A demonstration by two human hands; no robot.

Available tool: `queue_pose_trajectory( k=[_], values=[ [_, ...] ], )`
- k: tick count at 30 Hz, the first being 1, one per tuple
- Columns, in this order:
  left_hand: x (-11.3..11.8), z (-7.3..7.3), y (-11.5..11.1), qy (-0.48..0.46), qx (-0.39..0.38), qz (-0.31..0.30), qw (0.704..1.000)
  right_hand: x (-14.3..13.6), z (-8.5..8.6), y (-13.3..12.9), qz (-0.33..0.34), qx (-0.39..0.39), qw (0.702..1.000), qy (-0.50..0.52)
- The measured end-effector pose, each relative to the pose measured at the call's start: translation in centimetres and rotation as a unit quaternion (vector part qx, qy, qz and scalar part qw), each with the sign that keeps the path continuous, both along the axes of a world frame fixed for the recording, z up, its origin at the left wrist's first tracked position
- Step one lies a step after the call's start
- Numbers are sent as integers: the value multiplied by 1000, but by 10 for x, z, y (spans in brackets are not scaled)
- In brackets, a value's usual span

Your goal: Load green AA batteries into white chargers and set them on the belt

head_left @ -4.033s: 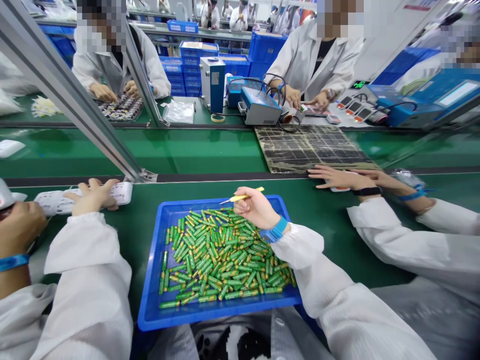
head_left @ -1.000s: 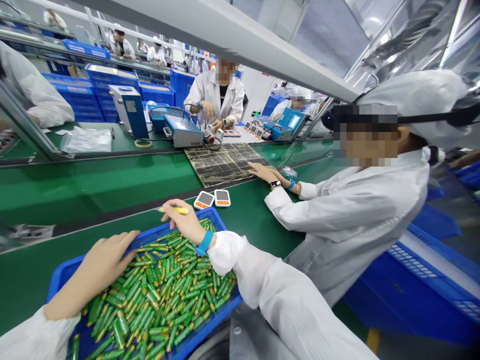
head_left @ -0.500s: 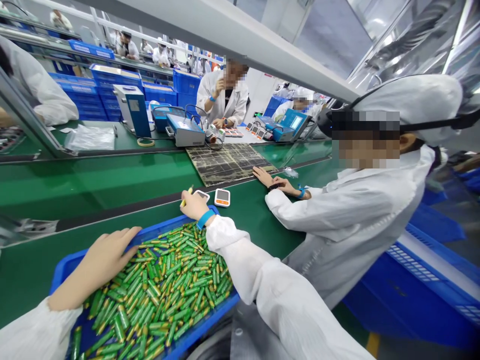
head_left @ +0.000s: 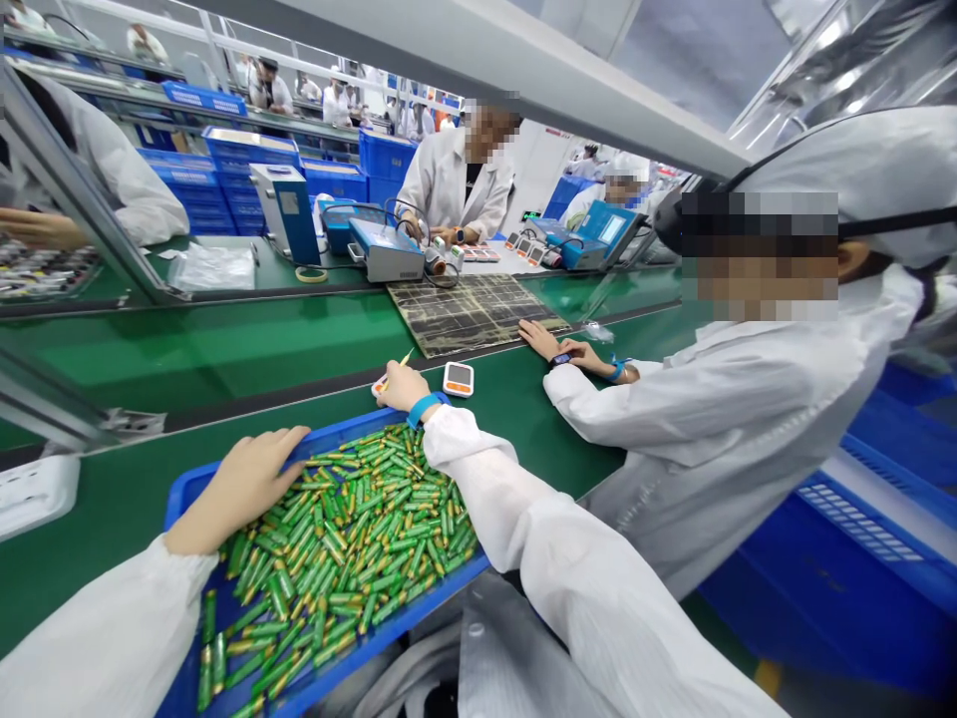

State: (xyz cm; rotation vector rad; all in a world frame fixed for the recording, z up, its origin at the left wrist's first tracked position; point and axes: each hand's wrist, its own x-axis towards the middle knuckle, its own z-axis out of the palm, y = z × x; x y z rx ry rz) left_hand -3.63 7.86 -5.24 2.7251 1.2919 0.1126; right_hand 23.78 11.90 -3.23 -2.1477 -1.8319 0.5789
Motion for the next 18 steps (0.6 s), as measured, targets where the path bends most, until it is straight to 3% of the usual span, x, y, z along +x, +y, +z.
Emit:
queue_pose_trajectory(
  k=[3, 5, 7, 9, 10, 12, 14, 18],
  values=[
    [5, 4, -3, -54, 7, 16, 998, -4, 4, -6, 28, 83, 991, 100],
    [9, 5, -6, -143, 4, 45, 989, -18, 11, -17, 34, 158, 954, 251],
    [12, 7, -11, -262, -40, 72, 962, -39, 22, -35, 52, 191, 877, 438],
    [14, 10, -17, -385, -129, 78, 911, -63, 32, -58, 92, 168, 784, 590],
    [14, 13, -20, -437, -182, 78, 878, -74, 37, -70, 111, 153, 753, 631],
    [14, 18, -25, -510, -267, 79, 814, -89, 42, -90, 124, 139, 731, 657],
    [14, 23, -28, -550, -307, 82, 772, -97, 43, -101, 120, 144, 726, 661],
    [20, 30, -25, -588, -313, 71, 742, -96, 39, -100, 109, 157, 706, 682]
  ],
)
